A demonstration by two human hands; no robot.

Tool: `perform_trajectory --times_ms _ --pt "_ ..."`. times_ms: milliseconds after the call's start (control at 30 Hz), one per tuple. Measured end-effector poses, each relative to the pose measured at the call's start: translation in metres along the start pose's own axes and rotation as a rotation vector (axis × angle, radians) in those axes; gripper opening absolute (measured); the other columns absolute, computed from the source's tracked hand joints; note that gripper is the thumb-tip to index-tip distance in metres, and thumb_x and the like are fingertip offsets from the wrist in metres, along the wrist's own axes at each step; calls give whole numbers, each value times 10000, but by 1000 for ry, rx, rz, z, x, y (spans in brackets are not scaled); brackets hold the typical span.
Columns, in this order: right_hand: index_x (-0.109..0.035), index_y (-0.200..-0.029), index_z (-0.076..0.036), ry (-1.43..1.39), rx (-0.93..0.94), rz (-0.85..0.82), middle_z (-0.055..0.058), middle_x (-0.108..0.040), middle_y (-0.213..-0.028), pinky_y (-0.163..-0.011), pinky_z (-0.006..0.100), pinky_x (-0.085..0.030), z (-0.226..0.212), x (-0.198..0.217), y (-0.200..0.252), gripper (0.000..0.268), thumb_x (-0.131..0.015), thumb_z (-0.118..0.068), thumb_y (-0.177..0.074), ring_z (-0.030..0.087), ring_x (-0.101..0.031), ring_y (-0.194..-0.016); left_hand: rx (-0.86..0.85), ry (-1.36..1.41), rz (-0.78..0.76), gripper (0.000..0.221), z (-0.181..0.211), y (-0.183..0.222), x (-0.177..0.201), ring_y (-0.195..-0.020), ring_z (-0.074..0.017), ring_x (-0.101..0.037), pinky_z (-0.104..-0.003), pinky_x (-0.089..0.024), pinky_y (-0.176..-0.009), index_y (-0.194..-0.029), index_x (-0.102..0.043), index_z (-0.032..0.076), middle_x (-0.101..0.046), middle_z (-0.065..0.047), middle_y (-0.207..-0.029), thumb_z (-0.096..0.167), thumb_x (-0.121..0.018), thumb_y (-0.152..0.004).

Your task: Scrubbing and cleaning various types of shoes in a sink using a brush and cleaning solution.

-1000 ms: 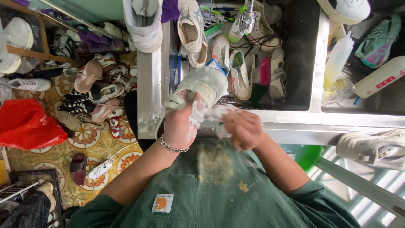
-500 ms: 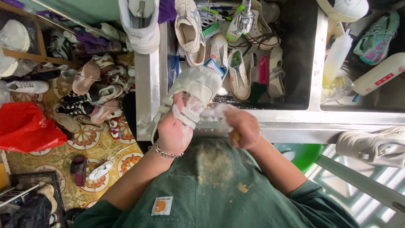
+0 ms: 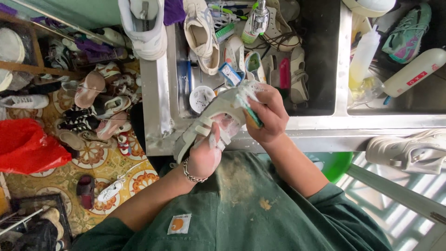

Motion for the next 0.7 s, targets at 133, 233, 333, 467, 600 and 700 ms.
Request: perform_trajectory --times_ms 133,233,333,467,600,700 --pt "-930 -984 68 37 97 -21 274 -729 -933 -855 653 -686 -3 23 39 62 -977 37 -1008 416 -693 -763 -43 51 -189 550 -13 -40 90 -1786 -353 -458 -690 -388 -1471 -1848 -527 29 -511 -207 -1942 233 -571 -1339" --pt "-917 -944 73 -17 66 -77 263 -758 -892 -826 630 -699 2 20 56 66 -967 60 -985 406 -722 -725 -35 100 -259 583 24 -24 36 -1839 -407 -375 -727 -267 -1516 -1909 -432 52 -382 -194 -2013 241 -513 -1364" --pt "-919 -909 40 61 147 90 256 -742 -894 -793 603 -683 4 25 39 103 -969 19 -996 374 -698 -741 -71 70 -313 586 10 -20 33 -1867 -377 -319 -645 -221 -1556 -1904 -411 29 -413 -217 -2000 137 -543 -1343" --pt "-925 -904 31 28 134 159 258 -696 -888 -758 624 -673 11 35 45 107 -1020 24 -953 411 -689 -750 8 76 -336 507 30 -18 -10 -1759 -330 -464 -670 -342 -1493 -1820 -495 59 -530 -191 -1873 186 -598 -1340" --pt "-927 -1059 30 -13 21 181 345 -734 -1032 -858 644 -684 6 33 35 199 -1065 68 -921 448 -760 -891 228 181 -234 240 71 -9 -90 -1233 -218 -742 -579 -598 -1285 -1275 -810 21 -814 -95 -1235 227 -692 -1308" --pt "-937 -1298 28 126 -175 27 371 -795 -1367 -1045 612 -644 41 54 48 246 -1009 5 -1064 454 -817 -1156 446 236 16 418 28 -35 -43 -835 -220 -658 -450 -582 -958 -907 -679 96 -591 -6 -829 331 -735 -1249"
Point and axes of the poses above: each hand's wrist, its own y-axis away from the middle knuckle, its own x-axis out of the back of the hand, z = x × y, the point moved 7 cm from there along -y, towards the middle knuckle
